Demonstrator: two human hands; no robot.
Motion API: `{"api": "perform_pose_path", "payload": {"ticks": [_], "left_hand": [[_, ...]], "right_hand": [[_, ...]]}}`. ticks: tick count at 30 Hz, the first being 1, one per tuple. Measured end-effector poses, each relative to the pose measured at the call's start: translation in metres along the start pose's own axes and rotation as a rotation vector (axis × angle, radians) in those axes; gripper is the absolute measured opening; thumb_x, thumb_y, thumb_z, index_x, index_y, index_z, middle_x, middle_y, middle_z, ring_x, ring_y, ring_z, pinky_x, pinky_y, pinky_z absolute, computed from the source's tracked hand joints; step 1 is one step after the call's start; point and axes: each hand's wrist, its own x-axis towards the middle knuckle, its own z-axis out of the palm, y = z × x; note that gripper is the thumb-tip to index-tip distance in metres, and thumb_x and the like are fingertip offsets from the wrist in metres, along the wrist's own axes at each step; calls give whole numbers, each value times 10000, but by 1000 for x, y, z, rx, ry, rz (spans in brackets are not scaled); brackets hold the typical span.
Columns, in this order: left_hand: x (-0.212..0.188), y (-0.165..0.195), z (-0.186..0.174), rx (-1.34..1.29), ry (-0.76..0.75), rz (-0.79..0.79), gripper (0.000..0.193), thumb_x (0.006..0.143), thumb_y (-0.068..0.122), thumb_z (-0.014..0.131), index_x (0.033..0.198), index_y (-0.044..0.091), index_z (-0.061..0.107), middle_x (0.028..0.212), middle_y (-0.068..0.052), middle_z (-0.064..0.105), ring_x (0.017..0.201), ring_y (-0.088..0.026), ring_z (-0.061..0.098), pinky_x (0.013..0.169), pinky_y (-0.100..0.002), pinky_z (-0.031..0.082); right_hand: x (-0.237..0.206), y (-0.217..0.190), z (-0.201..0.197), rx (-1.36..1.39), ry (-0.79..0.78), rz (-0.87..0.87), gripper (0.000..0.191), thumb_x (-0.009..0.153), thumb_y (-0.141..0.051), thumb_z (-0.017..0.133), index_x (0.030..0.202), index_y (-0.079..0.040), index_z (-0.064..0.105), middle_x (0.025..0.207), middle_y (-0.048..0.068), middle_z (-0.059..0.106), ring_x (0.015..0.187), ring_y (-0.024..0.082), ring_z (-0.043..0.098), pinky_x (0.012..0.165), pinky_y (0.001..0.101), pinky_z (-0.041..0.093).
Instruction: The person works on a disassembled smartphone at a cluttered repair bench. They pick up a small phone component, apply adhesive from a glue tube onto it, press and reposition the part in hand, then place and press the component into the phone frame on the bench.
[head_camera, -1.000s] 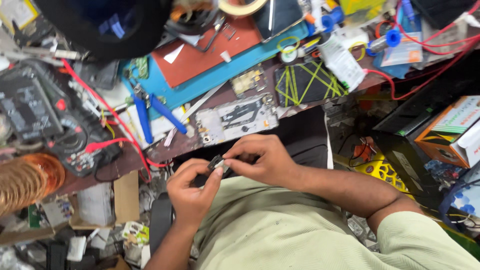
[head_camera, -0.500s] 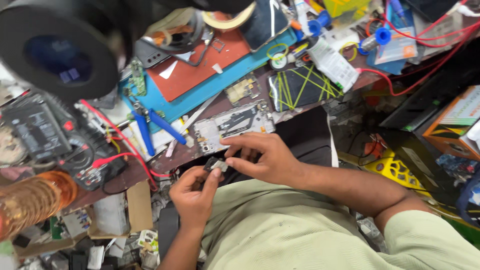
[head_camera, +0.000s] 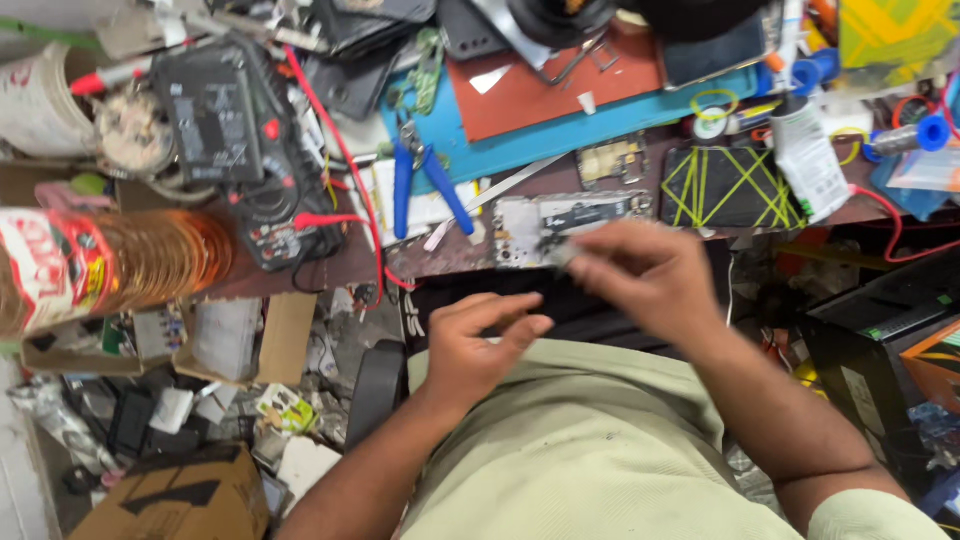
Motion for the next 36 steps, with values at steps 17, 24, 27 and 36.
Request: {"api": "perform_pose_path", "payload": {"ticks": [17, 24, 27, 36], "left_hand": [[-12, -32, -28, 719, -587, 148, 327, 803, 410, 778, 842, 87, 753, 819, -95, 714, 814, -291, 697, 684, -441, 538], [-9, -45, -46, 710, -617, 68, 325, 868, 409, 730, 882, 85, 755, 830, -111, 708, 794, -297, 704, 663, -440, 550], [-8, -51, -59, 713, -637, -5, 347, 895, 431, 704, 882, 86, 744, 809, -113, 707, 766, -301, 711, 654, -447, 551], [3, -60, -96, 730, -715, -147, 375, 910, 472, 684, 942, 100, 718, 724, -124, 732, 711, -332, 734, 625, -471, 550]], "right_hand": [[127, -46, 53, -516, 372, -529, 183, 988, -9, 876, 1119, 45, 760, 891, 76, 764, 778, 91, 722, 688, 217, 550], [71, -57, 71, -813, 307, -435, 98, 1023, -88, 875, 1032, -87, 777, 863, 45, 717, 664, 145, 636, 623, 276, 482], [45, -60, 94, -831, 199, -408, 130, 937, -75, 835, 1037, -120, 765, 952, 46, 731, 711, 172, 650, 610, 283, 486], [34, -62, 145, -1113, 111, -458, 166, 900, -175, 827, 1064, -181, 801, 709, -13, 560, 630, 174, 582, 554, 340, 440]]}}
